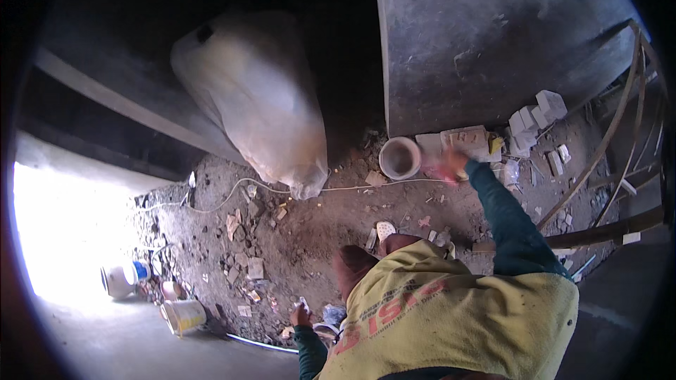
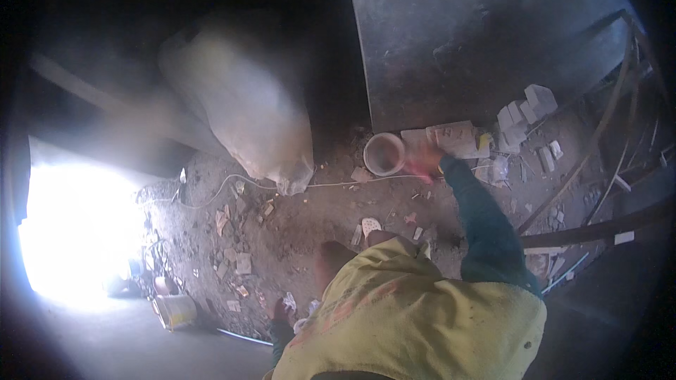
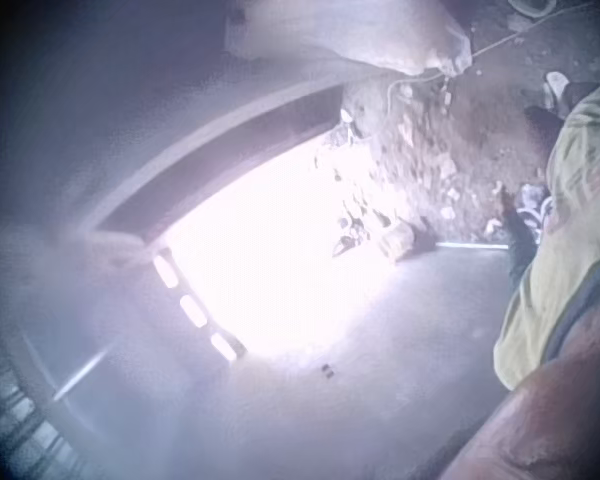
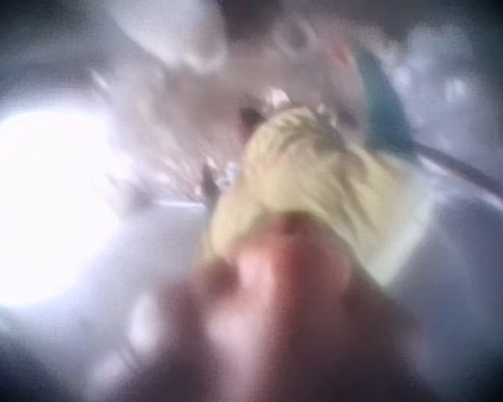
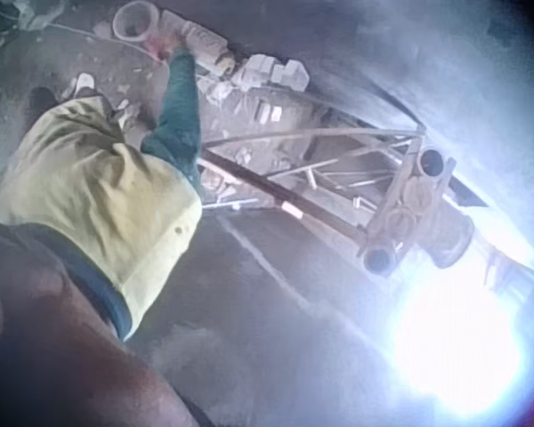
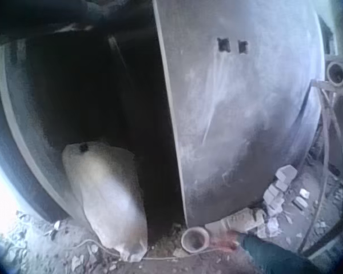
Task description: The person walks through a cluttered construction area, picks up a pink sanding block, and smooths a freshly plastered wall surface. The person uses the sanding block with consistent strokes along the wall while occasionally touching the surface with the other hand.
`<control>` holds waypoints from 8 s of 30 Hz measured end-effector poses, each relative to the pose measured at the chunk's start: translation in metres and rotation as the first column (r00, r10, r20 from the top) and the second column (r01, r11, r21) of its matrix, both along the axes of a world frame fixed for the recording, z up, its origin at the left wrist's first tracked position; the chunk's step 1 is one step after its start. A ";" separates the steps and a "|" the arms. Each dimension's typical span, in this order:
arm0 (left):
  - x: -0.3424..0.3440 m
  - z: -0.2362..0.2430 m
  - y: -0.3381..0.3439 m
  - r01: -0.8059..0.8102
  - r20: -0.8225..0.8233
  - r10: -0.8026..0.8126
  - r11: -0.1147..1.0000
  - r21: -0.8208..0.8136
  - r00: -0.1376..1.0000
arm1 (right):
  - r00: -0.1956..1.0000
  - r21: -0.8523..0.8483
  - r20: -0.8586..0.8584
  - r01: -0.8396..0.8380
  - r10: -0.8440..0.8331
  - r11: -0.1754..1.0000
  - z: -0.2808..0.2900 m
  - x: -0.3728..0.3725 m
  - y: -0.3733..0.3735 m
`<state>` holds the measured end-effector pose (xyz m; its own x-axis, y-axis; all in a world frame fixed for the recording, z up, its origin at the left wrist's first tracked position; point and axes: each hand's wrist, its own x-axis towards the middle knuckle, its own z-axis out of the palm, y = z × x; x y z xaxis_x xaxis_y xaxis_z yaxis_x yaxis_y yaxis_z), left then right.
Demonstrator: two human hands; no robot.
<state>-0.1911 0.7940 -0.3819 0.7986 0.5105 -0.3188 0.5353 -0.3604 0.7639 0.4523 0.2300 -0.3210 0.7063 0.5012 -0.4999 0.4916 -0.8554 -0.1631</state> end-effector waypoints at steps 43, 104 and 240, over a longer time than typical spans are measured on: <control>0.552 0.444 -0.792 0.723 0.503 -0.530 -0.591 0.358 -0.682 | -0.841 0.891 -0.032 0.222 -0.540 -0.397 0.349 -0.365 -0.509; 0.444 0.333 -1.093 0.861 0.714 -0.697 0.399 0.315 0.062 | -0.142 0.799 -0.481 0.335 -0.865 -0.499 0.324 -0.323 -0.706; 0.456 0.348 -1.069 0.847 0.653 -0.754 0.296 0.441 -0.076 | -0.088 0.722 -0.566 -0.532 -0.819 -0.442 0.391 -0.335 -0.622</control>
<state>0.2646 -0.2749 -0.0339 0.5390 -0.6377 0.5502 -0.7480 -0.0622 0.6607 0.1173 -0.3922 0.0696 0.0921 -0.9827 0.1605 0.5488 -0.0844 -0.8317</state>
